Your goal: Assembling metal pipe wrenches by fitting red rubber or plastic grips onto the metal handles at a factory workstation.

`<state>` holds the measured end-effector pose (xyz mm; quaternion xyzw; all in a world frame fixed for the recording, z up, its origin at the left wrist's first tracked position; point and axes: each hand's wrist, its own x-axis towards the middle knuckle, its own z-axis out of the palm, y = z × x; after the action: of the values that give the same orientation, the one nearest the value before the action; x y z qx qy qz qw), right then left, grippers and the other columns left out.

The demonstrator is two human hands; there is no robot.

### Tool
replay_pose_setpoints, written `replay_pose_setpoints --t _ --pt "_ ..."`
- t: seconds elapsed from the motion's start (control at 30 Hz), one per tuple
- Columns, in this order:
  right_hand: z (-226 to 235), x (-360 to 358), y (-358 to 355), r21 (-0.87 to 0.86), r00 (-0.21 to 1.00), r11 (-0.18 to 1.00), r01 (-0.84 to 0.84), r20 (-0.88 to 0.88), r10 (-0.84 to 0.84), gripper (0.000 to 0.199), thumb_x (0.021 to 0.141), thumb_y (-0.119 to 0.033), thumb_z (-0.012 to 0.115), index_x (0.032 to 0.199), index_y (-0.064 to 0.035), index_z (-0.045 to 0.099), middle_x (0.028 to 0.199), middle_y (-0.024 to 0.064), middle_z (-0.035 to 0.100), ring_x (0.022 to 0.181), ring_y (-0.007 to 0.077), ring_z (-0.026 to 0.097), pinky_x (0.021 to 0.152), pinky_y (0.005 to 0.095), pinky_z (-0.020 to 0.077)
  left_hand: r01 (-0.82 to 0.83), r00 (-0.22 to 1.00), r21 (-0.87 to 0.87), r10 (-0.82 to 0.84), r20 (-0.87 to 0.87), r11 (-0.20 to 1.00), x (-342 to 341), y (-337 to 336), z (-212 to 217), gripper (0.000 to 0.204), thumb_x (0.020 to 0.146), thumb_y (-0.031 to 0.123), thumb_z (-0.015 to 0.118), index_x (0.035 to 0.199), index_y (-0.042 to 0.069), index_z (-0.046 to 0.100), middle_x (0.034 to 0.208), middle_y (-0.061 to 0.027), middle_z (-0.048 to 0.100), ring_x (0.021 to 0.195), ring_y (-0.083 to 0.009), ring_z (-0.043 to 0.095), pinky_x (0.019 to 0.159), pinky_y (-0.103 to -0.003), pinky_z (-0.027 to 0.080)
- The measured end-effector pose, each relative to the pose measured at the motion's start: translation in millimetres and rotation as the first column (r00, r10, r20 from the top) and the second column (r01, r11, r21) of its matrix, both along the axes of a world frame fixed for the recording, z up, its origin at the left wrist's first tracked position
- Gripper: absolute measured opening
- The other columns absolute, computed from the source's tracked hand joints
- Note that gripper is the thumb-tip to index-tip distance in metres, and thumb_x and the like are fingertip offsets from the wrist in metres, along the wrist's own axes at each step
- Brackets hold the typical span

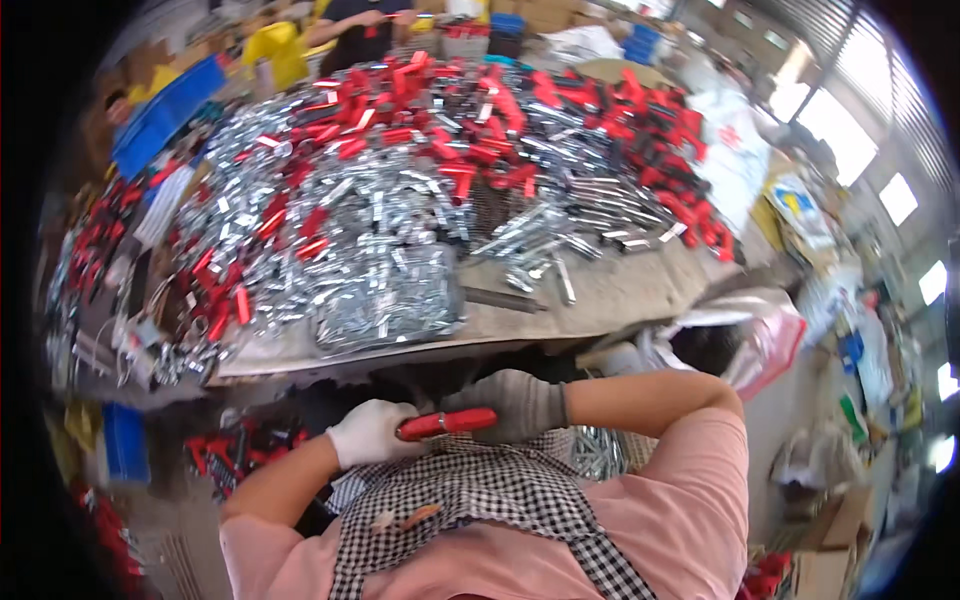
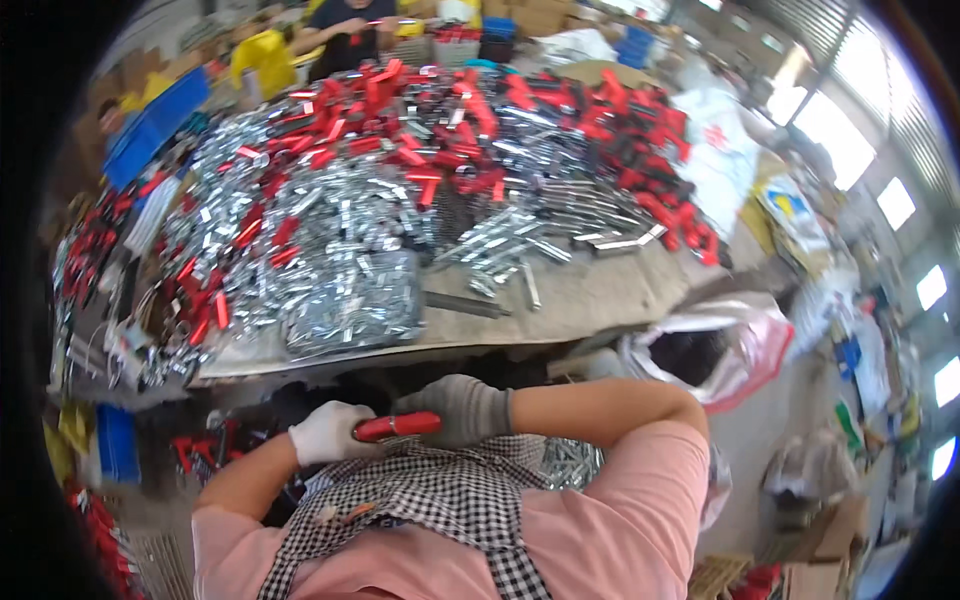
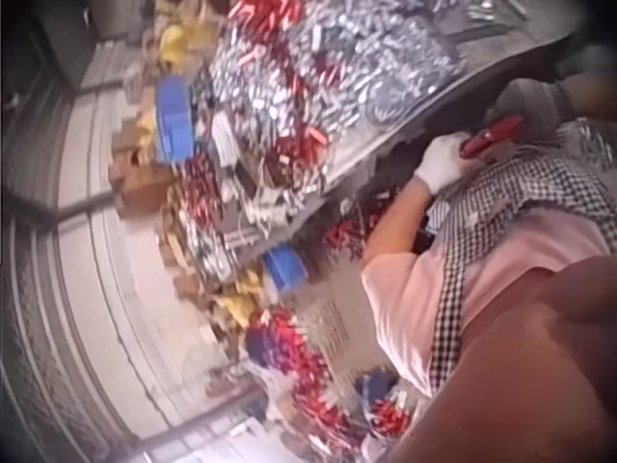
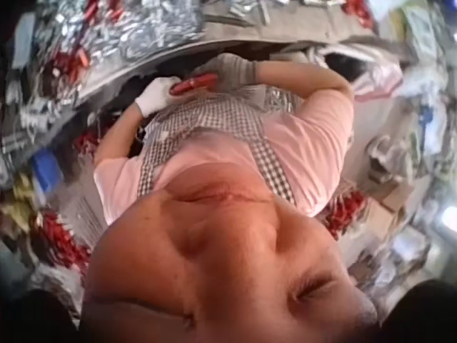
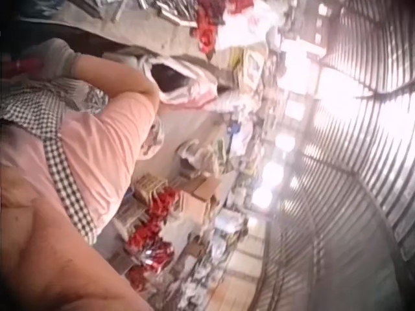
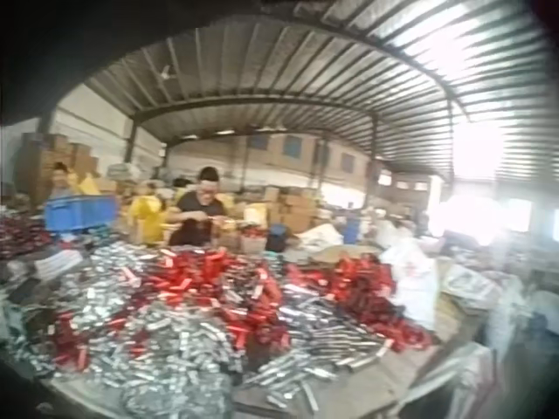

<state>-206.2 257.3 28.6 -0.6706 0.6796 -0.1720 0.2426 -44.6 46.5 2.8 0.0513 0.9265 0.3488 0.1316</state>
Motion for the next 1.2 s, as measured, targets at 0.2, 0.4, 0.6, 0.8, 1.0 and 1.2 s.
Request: replay_pose_setpoints --t 0.2,0.4,0.6,0.8,1.0,1.2 --pt "-14 4 11 0.435 0.593 0.869 0.234 0.644 -0.482 0.055 0.069 -0.028 0.078 0.12 -0.0097 0.065 0.103 0.0164 0.071 0.093 0.0277 0.07 0.083 0.0339 0.0565 -0.223 0.938 -0.197 0.155 -0.31 0.955 8 13 -22 0.029 0.078 0.037 0.068 0.072 0.009 0.065 0.068 -0.0162 0.065 0.066 -0.0362 0.066 0.061 -0.046 0.053" --pt "27 8 6 0.076 0.997 0.995 -0.067 -0.028 0.069 0.051 0.075 -0.025 0.073 0.122 -0.0103 0.06 0.088 0.0144 0.068 0.07 0.0334 0.066 0.063 0.0449 0.0544 -0.056 0.962 0.25 -0.015 0.274 0.967 12 12 10 0.025 0.08 0.028 0.074 0.089 0.006 0.071 0.076 -0.0152 0.068 0.069 -0.0226 0.066 0.068 -0.036 0.053" --pt "5 -7 2 -0.252 0.762 0.82 -0.514 -0.572 0.302 0.056 0.074 -0.029 0.071 0.125 -0.0093 0.06 0.093 0.0098 0.065 0.071 0.027 0.065 0.05 0.0429 0.0495 0.019 0.942 0.352 -0.134 0.307 0.936 7 -2 -8 0.029 0.075 0.028 0.075 0.081 0.0 0.068 0.065 -0.0132 0.064 0.059 -0.0193 0.058 0.06 -0.036 0.047" --pt "6 -8 -10 -0.22 0.97 0.946 -0.236 -0.117 0.215 0.056 0.068 -0.013 0.076 0.122 -0.0055 0.063 0.103 0.0123 0.069 0.081 0.0276 0.068 0.074 0.0345 0.0551 -0.133 0.977 -0.053 0.14 0.16 0.99 10 1 16 0.023 0.073 0.025 0.066 0.082 0.003 0.069 0.076 -0.0197 0.067 0.076 -0.0376 0.066 0.07 -0.045 0.052" --pt "-12 -3 -12 0.208 0.757 0.963 0.173 0.597 -0.265 0.056 0.071 -0.01 0.076 0.125 -0.0041 0.062 0.105 0.0089 0.069 0.093 0.0138 0.065 0.088 0.029 0.051 -0.167 0.986 -0.405 0.142 -0.091 0.899 13 -10 30 0.014 0.077 0.019 0.063 0.084 0.008 0.068 0.072 -0.0148 0.066 0.072 -0.0358 0.067 0.066 -0.047 0.052" --pt "-17 4 -2 0.014 0.871 0.987 0.159 0.469 -0.147 0.057 0.072 -0.01 0.078 0.126 -0.0026 0.06 0.1 0.0107 0.07 0.087 0.0199 0.068 0.081 0.0312 0.0536 -0.148 0.988 -0.301 0.151 -0.012 0.942 14 -7 23 0.016 0.076 0.022 0.065 0.081 0.007 0.067 0.071 -0.0158 0.066 0.07 -0.0365 0.066 0.065 -0.046 0.052"
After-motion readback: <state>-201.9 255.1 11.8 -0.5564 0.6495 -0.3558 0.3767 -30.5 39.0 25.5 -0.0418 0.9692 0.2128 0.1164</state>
